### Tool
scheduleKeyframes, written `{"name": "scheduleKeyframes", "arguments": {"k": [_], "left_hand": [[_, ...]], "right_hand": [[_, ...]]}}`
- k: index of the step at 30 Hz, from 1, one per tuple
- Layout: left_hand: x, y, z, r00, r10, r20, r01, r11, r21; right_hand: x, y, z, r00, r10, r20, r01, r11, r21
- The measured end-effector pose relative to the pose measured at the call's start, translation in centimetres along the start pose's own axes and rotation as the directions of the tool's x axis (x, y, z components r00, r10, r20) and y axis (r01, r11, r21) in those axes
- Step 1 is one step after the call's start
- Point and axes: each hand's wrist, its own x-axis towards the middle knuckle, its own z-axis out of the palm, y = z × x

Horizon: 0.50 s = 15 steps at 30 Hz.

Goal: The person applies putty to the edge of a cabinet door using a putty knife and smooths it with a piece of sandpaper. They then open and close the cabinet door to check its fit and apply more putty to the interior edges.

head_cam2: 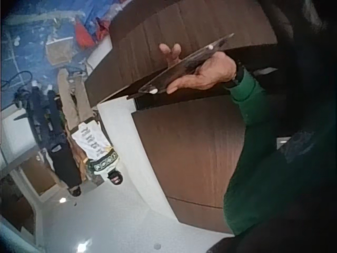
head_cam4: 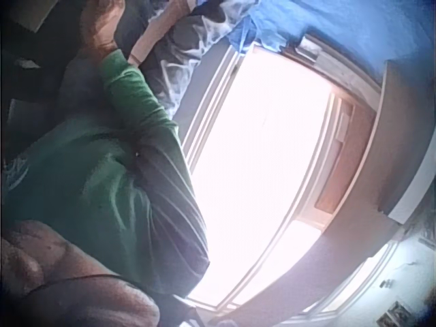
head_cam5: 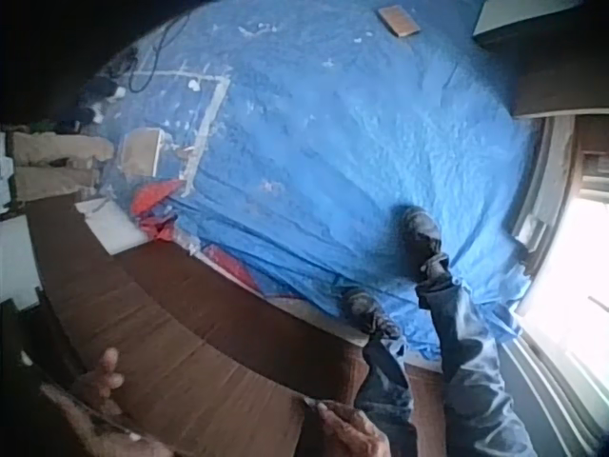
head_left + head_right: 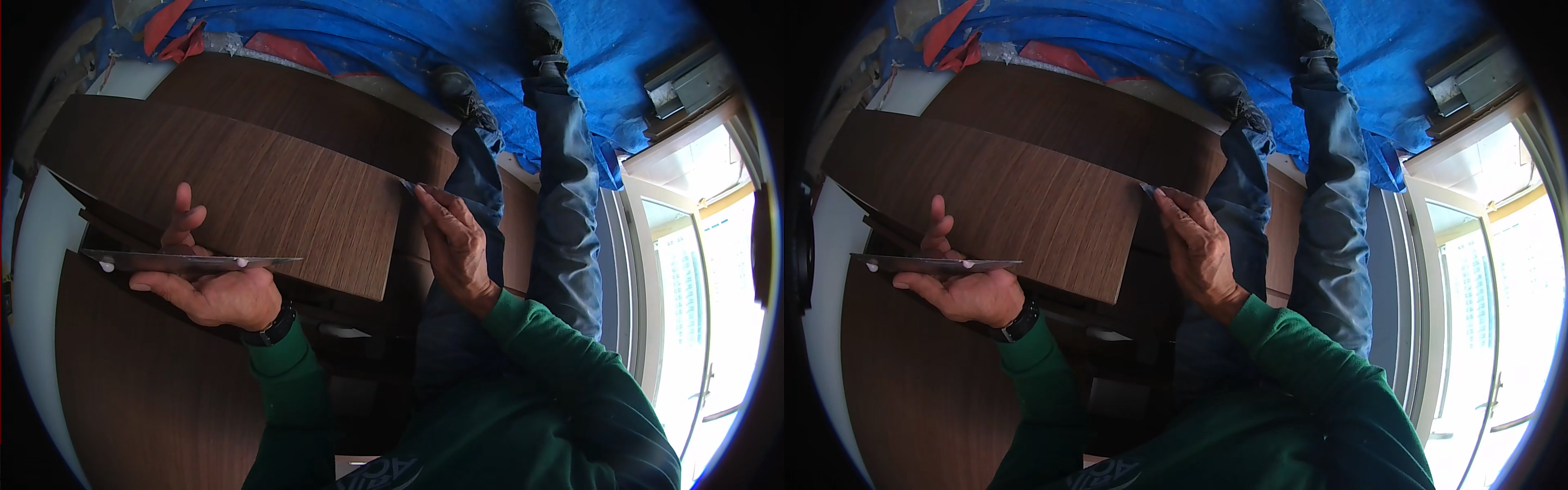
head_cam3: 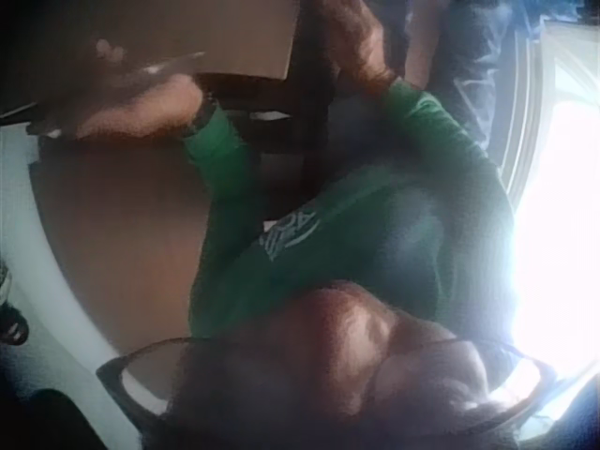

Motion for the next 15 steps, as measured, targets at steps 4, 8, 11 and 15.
{"name": "scheduleKeyframes", "arguments": {"k": [4,8,11,15], "left_hand": [[0.0,0.0,-0.3,1.0,-0.007,0.007,0.007,1.0,0.001],[-0.1,0.0,0.0,1.0,0.003,-0.004,-0.003,1.0,0.022],[-0.1,0.0,-0.1,1.0,0.002,-0.017,-0.001,1.0,0.019],[-0.1,0.0,0.0,0.999,0.043,-0.011,-0.043,0.997,0.059]], "right_hand": [[-1.1,0.0,0.2,0.999,-0.023,0.025,0.024,0.999,-0.039],[-1.6,-0.3,-0.6,0.998,-0.003,0.06,0.007,0.997,-0.08],[-1.0,-0.2,-0.4,0.999,-0.005,0.041,0.008,0.997,-0.077],[-0.7,-0.2,0.5,1.0,0.0,0.018,0.001,0.999,-0.038]]}}
